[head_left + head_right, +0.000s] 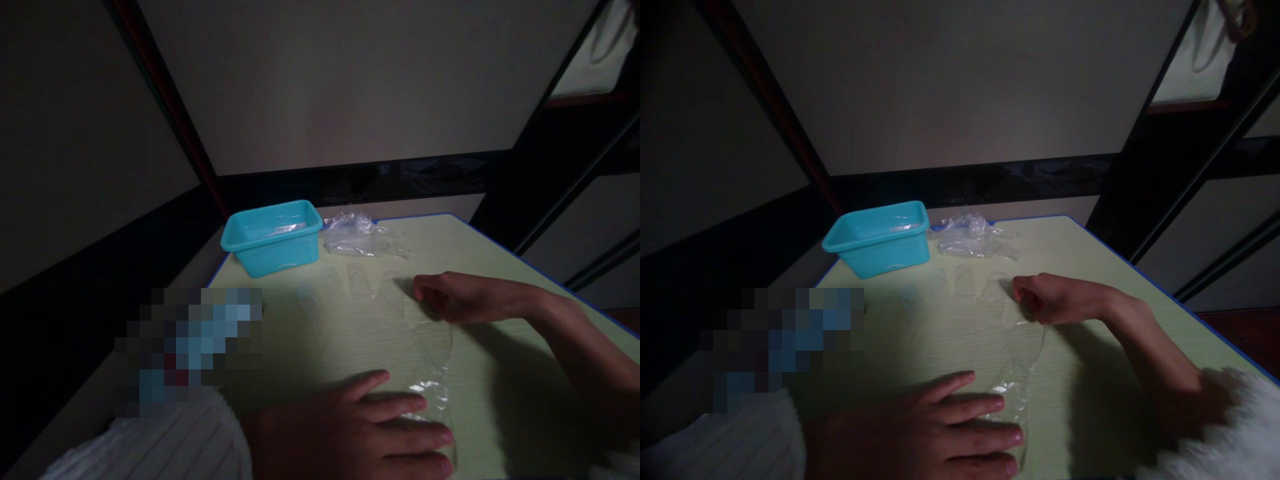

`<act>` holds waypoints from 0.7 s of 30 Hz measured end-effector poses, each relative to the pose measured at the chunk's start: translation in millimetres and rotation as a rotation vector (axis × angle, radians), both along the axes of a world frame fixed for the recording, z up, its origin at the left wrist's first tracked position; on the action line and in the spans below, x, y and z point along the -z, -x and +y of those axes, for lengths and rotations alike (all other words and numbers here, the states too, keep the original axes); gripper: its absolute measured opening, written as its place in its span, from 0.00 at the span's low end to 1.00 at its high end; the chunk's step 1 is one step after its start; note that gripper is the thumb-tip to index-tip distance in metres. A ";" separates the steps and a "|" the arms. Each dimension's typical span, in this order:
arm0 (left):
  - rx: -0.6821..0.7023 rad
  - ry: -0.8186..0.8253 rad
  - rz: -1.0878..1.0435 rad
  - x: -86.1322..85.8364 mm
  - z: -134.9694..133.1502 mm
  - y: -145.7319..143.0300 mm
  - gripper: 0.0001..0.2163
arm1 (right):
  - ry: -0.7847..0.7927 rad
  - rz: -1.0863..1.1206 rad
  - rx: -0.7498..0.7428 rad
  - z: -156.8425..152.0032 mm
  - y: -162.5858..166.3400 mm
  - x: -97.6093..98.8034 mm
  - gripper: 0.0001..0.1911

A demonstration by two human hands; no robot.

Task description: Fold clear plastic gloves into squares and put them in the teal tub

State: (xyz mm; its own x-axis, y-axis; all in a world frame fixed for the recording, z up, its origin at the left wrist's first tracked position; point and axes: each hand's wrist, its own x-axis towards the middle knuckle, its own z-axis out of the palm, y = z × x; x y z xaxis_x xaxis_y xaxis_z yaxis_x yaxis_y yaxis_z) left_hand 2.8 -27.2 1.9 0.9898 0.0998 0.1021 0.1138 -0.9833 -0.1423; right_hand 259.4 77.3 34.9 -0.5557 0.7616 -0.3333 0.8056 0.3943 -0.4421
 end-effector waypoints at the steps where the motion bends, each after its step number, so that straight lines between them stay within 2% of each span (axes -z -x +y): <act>1: 0.003 -0.004 -0.004 0.7 0.1 0.0 0.19 | -0.004 0.011 0.004 0.6 -0.5 1.0 0.14; 5: -0.003 -0.016 -0.028 1.5 1.1 0.3 0.19 | -0.004 0.037 0.022 2.5 -1.8 2.8 0.13; 12: -0.001 0.010 -0.024 1.0 1.1 0.9 0.20 | -0.013 0.076 -0.016 -0.7 1.4 -11.4 0.13; 16: -0.008 0.012 -0.025 1.1 0.5 0.9 0.19 | -0.015 0.104 -0.023 -1.1 0.6 -12.1 0.15; 21: -0.004 0.009 -0.020 1.0 0.7 1.0 0.20 | 0.064 0.268 0.000 -2.6 0.9 -12.4 0.14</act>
